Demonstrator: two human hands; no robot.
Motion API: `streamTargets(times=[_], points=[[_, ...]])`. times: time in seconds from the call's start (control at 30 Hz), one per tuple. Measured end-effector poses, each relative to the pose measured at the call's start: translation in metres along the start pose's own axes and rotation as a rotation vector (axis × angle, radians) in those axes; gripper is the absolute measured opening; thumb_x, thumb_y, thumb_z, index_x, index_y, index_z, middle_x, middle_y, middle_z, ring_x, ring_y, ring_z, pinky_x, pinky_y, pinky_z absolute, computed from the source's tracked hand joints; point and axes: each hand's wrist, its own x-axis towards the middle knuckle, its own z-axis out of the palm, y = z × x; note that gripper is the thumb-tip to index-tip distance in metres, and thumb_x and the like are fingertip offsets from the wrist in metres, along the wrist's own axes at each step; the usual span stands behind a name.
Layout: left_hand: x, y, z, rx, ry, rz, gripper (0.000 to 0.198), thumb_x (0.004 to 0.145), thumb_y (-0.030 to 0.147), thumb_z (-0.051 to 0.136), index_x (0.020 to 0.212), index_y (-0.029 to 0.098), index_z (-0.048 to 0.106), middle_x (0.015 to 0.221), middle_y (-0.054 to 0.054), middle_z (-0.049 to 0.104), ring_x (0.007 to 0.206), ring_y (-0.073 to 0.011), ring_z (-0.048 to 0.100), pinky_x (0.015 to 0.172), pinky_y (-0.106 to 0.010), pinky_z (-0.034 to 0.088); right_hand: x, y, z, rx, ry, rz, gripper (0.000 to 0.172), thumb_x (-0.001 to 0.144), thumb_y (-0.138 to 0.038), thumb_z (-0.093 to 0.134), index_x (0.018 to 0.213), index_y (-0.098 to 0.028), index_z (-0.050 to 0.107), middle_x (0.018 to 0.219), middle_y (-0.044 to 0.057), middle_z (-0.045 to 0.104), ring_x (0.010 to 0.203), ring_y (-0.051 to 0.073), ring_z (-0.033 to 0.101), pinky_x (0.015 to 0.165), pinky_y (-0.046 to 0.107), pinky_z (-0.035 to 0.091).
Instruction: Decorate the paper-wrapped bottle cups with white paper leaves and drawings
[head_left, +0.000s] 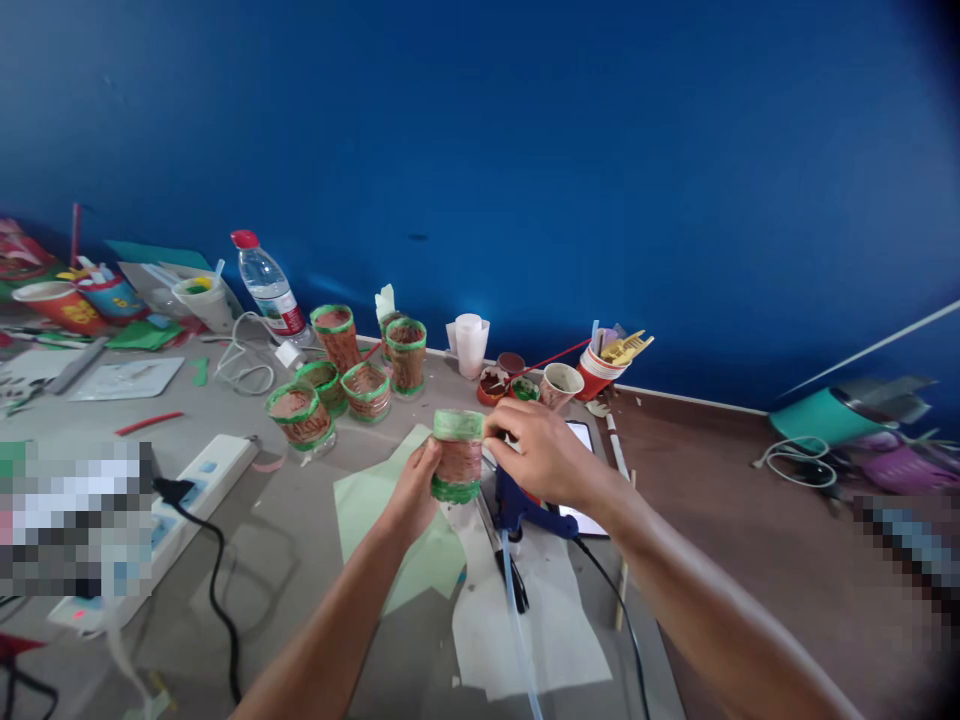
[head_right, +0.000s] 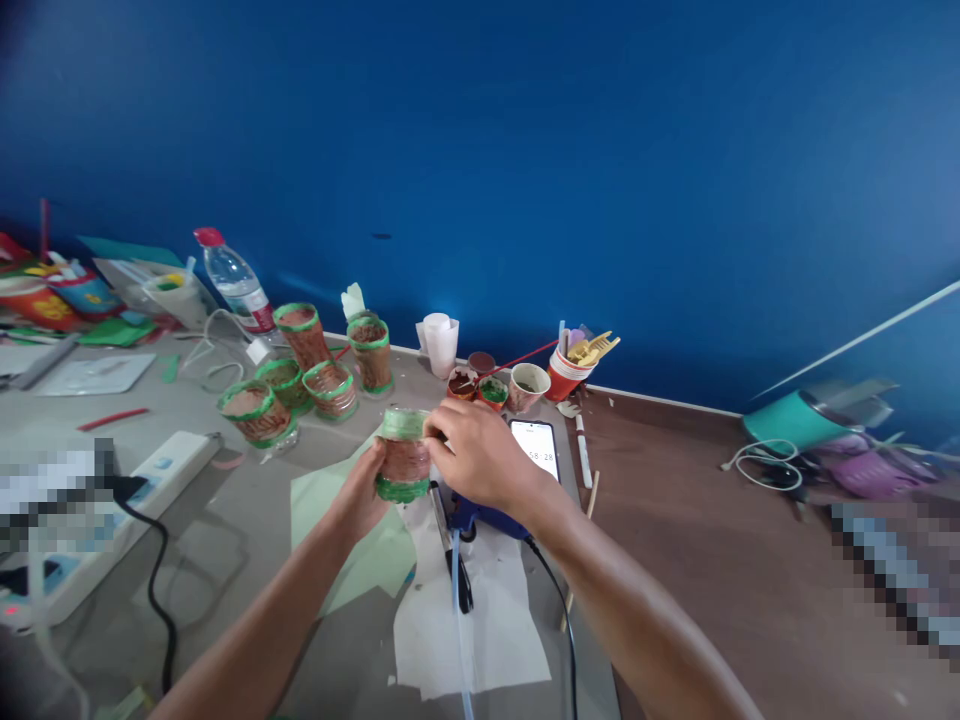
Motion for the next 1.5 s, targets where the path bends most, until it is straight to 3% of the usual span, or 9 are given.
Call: streamTargets(times=[0.1,0.3,0.47,0.63,1.03,1.5], points=[[0.0,0.0,0.0,0.007,-0.018,-0.018,0.057,0.068,0.061,0.072,0.096,0.011,0.069,0.089,-0.012,0.074,0.089,-0.0259,0.069,0.086,-0.037,0.051,-0.004,0.001,0.002,0.099,0.101,0.104,0.012,0.078,-0.008,0.052,0.072,-0.018,0.051,0.075,-0.001,0.052,0.066,0.012,0.049,0.062,0.024,0.035],[0.0,0.0,0.0,0.002,-0.017,-0.021,0.059,0.067,0.061,0.073,0.097,0.01,0.07,0.086,-0.011,0.074,0.086,-0.0238,0.07,0.085,-0.035,0.052,-0.008,0.004,0.011,0.287,0.12,0.263,0.01,0.076,-0.012,0.051,0.075,-0.021,0.046,0.062,-0.007,0.047,0.054,0.01,0.043,0.053,0.022,0.033],[0.0,0.0,-0.001,0.007,-0.016,-0.023,0.058,0.067,0.062,0.073,0.095,0.011,0.07,0.087,-0.011,0.074,0.086,-0.0228,0.069,0.084,-0.033,0.052,-0.011,0.01,0.017,0.443,0.138,0.265,0.01,0.078,-0.014,0.049,0.084,-0.021,0.052,0.066,-0.006,0.048,0.058,0.01,0.043,0.055,0.022,0.035],[0.0,0.001,0.0,0.013,-0.008,-0.015,0.059,0.066,0.062,0.073,0.093,0.01,0.069,0.09,-0.013,0.074,0.083,-0.0226,0.069,0.08,-0.032,0.053,-0.011,0.012,0.016,0.59,0.095,0.371,0.008,0.077,-0.021,0.053,0.082,-0.019,0.06,0.068,-0.003,0.055,0.058,0.011,0.047,0.054,0.023,0.036],[-0.001,0.002,0.002,0.027,-0.001,-0.002,0.059,0.067,0.064,0.071,0.093,0.011,0.069,0.086,-0.011,0.073,0.081,-0.0218,0.069,0.081,-0.033,0.052,-0.012,0.003,0.015,0.407,0.15,0.336,0.012,0.074,-0.016,0.052,0.08,-0.018,0.062,0.067,-0.001,0.063,0.06,0.012,0.055,0.056,0.022,0.042],[-0.002,0.002,0.003,0.02,-0.012,-0.012,0.059,0.068,0.062,0.071,0.096,0.01,0.068,0.088,-0.012,0.072,0.086,-0.0245,0.069,0.085,-0.036,0.05,-0.012,0.003,0.022,0.266,0.18,0.187,0.014,0.076,-0.01,0.051,0.08,-0.018,0.062,0.066,-0.002,0.062,0.057,0.012,0.055,0.056,0.022,0.043]])
